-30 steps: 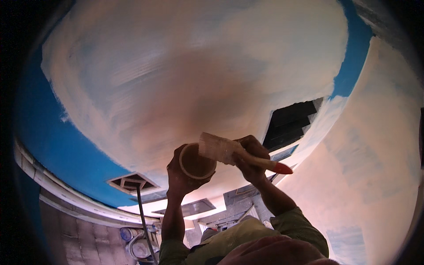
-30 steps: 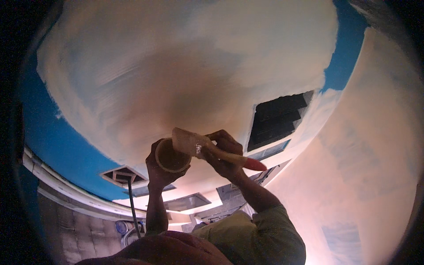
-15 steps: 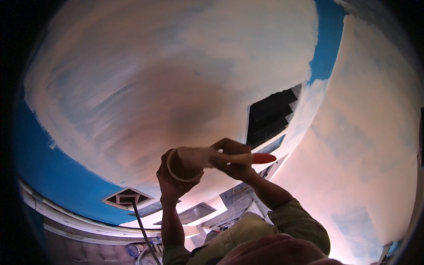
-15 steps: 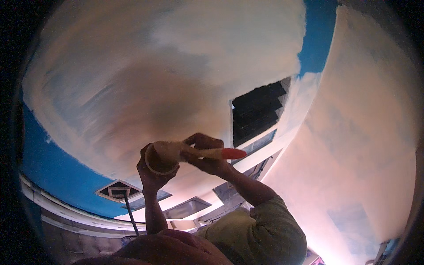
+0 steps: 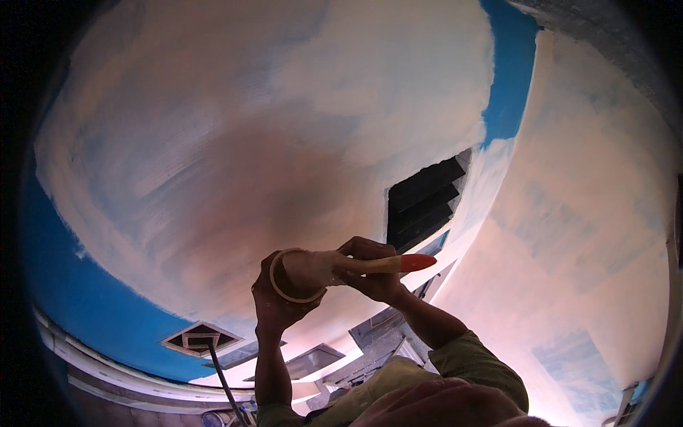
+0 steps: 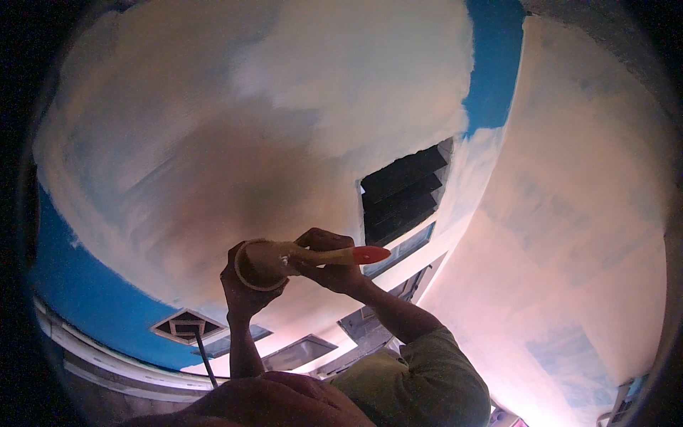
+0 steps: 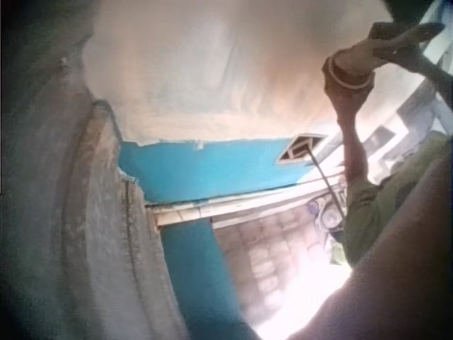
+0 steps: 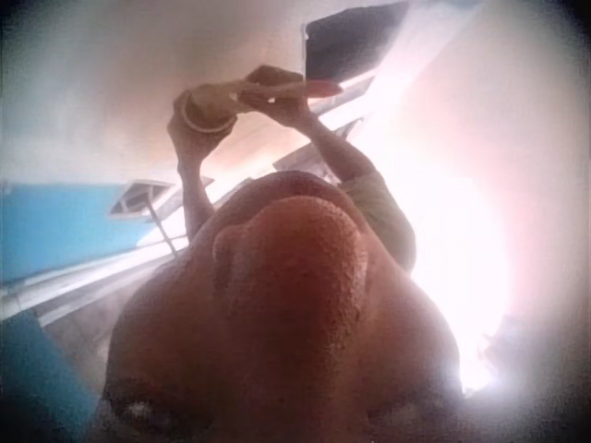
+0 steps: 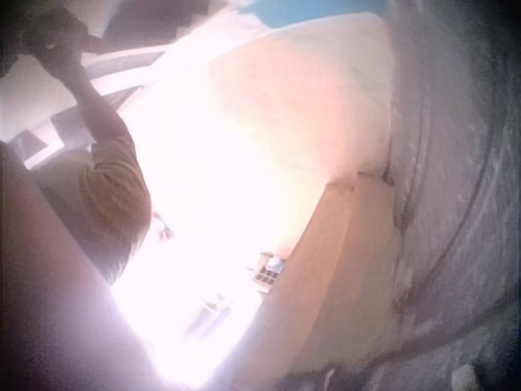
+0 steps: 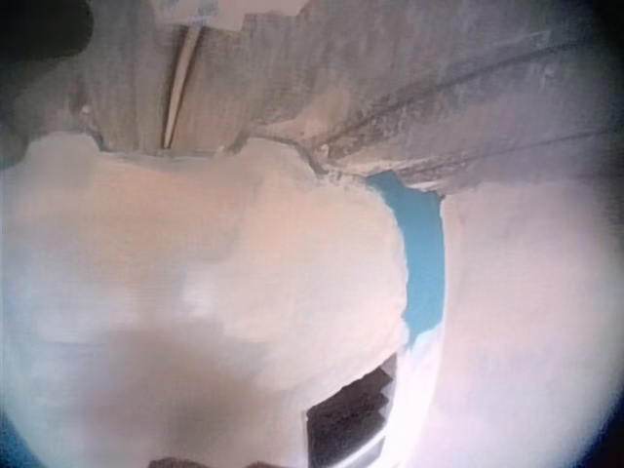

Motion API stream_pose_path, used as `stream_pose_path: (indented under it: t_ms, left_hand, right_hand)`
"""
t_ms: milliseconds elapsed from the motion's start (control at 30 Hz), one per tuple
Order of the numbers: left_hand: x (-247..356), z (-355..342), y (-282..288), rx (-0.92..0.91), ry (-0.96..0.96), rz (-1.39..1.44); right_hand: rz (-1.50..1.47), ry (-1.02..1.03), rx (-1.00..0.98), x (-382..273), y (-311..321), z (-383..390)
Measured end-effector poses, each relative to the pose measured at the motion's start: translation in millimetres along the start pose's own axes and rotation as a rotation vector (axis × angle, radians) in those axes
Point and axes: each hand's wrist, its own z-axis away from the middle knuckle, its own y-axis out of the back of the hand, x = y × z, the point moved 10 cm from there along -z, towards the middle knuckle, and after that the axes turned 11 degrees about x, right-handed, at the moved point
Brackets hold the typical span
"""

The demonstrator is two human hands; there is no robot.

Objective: The person paints a blue ceiling white using a paintbrush and a small container. They repeatedly dip the brush into the container and apply white paint to the ceiling surface in broad strokes.

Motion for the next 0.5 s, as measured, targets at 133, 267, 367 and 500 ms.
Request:
stream_pose_path:
  t_ms: [133, 267, 367, 500]
  left_hand:
    - [5, -7, -3, 0.001, -0.061, -0.015]
    - [2, -10, -2, 0.016, -0.015, -0.005]
    - [4, -12, -3, 0.022, -0.042, 0.037]
    - [3, -12, 10, 0.028, -0.028, 0.092]
  right_hand:
    - [-0.012, -0.061, 0.123, 12, 15, 1]
    - [-0.031, -0.053, 0.023, 3, 13, -4]
    - [-0.057, -0.064, 0.038, 5, 15, -6]
    - [-0.276, -0.268, 0.279, 43, 50, 2]
